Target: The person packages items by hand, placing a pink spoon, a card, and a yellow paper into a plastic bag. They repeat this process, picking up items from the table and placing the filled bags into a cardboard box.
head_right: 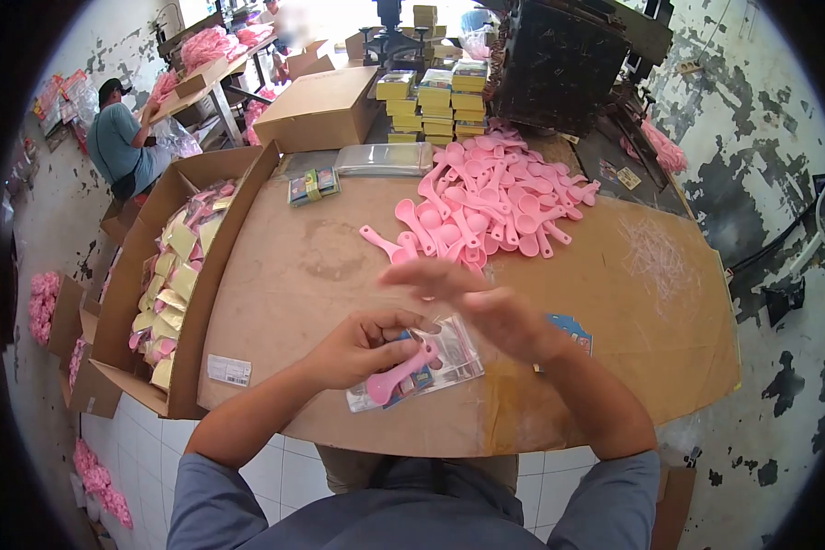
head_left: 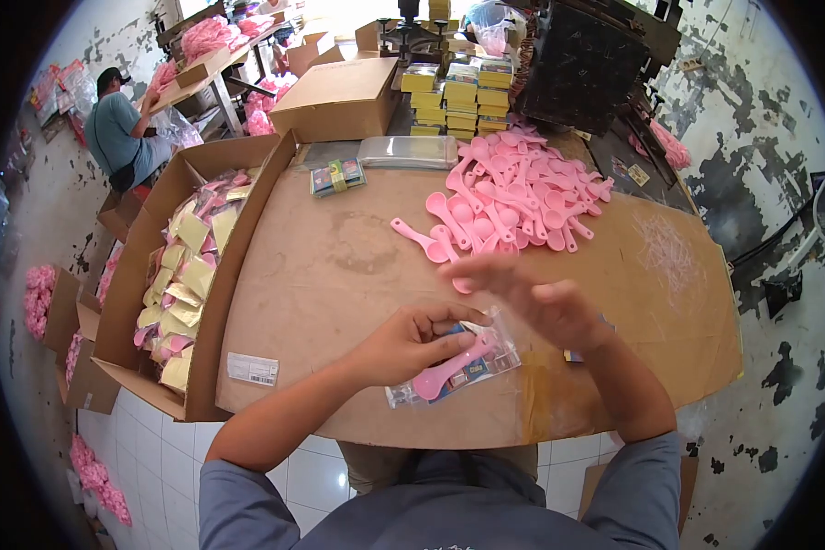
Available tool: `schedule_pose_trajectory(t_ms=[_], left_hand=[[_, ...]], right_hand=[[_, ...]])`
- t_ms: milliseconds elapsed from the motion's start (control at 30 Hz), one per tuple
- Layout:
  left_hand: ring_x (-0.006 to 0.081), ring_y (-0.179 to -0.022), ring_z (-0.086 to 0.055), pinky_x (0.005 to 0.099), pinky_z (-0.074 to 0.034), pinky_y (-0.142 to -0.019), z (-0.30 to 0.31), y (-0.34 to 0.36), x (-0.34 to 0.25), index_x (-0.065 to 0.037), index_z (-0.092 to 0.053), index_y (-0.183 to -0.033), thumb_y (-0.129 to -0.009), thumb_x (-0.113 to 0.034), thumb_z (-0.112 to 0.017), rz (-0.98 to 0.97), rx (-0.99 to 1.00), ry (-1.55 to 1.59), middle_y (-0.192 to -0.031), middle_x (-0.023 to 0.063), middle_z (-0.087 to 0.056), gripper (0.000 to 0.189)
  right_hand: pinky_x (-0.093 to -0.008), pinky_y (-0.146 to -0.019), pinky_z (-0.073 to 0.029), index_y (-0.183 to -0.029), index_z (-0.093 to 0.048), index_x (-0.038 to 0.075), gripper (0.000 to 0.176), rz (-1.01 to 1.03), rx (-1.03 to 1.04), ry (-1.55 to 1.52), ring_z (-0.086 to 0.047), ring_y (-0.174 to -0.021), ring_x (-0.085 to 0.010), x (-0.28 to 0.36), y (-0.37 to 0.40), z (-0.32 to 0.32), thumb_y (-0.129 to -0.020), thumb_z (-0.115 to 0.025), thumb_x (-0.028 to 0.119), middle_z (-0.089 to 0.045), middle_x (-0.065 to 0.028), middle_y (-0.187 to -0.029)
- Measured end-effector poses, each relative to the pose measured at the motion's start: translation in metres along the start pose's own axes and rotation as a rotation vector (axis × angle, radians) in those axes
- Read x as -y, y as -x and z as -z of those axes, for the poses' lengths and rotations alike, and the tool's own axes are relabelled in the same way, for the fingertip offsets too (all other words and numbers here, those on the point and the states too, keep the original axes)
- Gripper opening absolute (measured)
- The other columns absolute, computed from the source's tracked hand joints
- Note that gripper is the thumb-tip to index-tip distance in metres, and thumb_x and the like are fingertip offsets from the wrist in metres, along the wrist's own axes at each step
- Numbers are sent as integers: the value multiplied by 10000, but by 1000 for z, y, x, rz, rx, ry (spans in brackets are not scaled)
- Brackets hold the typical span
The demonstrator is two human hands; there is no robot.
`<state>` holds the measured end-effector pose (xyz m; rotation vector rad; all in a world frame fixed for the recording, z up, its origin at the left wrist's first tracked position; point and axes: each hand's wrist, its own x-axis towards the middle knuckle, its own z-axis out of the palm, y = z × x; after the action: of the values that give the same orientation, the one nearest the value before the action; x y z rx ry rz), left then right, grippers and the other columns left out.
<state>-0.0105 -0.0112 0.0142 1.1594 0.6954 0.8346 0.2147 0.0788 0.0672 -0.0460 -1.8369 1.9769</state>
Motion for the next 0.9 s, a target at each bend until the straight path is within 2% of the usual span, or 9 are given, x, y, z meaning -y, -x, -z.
schedule_pose_trajectory(t_ms=[133,167,200,300,367,400,467,700,900], left_hand=[[87,-1076,-654,283,-526,-927,5,2,-3,-27,-590,-1404,-1066,-180,-626,61,80,100,-1180,77,-733,373],[86,-1077,-653,283,-526,-926,6,1,1,-36,-586,-1412,-1067,-189,-627,45,115,88,-1188,75,-730,380],[85,-1077,-652,283,-526,-924,6,0,3,-44,-582,-1420,-1067,-198,-629,30,152,76,-1196,73,-728,388],[128,-1127,-660,295,-515,-979,-2,0,3,-44,-567,-1436,-1059,-169,-628,-72,9,-54,-1248,81,-709,403],[170,-1167,-662,318,-499,-1030,-3,-3,11,-31,-561,-1437,-1032,-142,-639,-310,-146,-296,-1283,96,-698,427],[191,-1187,-663,329,-491,-1056,-4,-5,12,-25,-558,-1438,-1019,-129,-644,-428,-215,-418,-1300,103,-692,440],[225,-1211,-662,353,-483,-1082,-5,1,6,-18,-548,-1446,-976,-100,-664,-441,-166,-456,-1336,120,-677,490],[255,-1280,-649,391,-512,-1079,-14,5,-5,-10,-519,-1471,-900,-62,-740,-588,-111,-560,-1391,142,-651,615],[192,-1109,-722,317,-571,-938,-19,-1,-3,38,-507,-1449,-990,-65,-707,-557,-165,-444,-1215,155,-727,511]], right_hand=[[-393,-1122,-415,-1441,-541,24,473,46,7,605,-517,-1365,-235,19,9,8,-992,-638,139,-573,-121,-1424],[-378,-1003,-481,-1284,-663,40,390,-29,-45,655,-606,-1208,-215,22,10,-3,-899,-727,36,-640,-92,-1309],[-373,-969,-492,-1210,-693,43,326,-21,-67,683,-624,-1150,-215,26,10,-9,-889,-750,40,-661,-88,-1242],[-366,-875,-515,-1036,-749,51,173,66,-107,839,-661,-1000,-220,38,5,-24,-867,-787,44,-693,-74,-1054],[-375,-821,-520,-981,-743,52,122,205,-102,1041,-666,-930,-231,50,1,-31,-862,-769,37,-677,-64,-948],[-364,-784,-522,-981,-740,48,127,215,-179,1091,-665,-886,-227,53,1,-35,-858,-768,31,-668,-64,-915],[-343,-711,-527,-982,-733,40,137,238,-325,1192,-664,-799,-218,59,1,-40,-851,-766,18,-649,-65,-850],[-322,-640,-520,-1002,-730,17,156,99,-367,1120,-643,-689,-169,58,2,-45,-849,-763,14,-643,-71,-800],[-317,-652,-519,-1019,-719,18,170,84,-398,1129,-651,-714,-176,55,-1,-48,-855,-764,19,-642,-75,-826]])
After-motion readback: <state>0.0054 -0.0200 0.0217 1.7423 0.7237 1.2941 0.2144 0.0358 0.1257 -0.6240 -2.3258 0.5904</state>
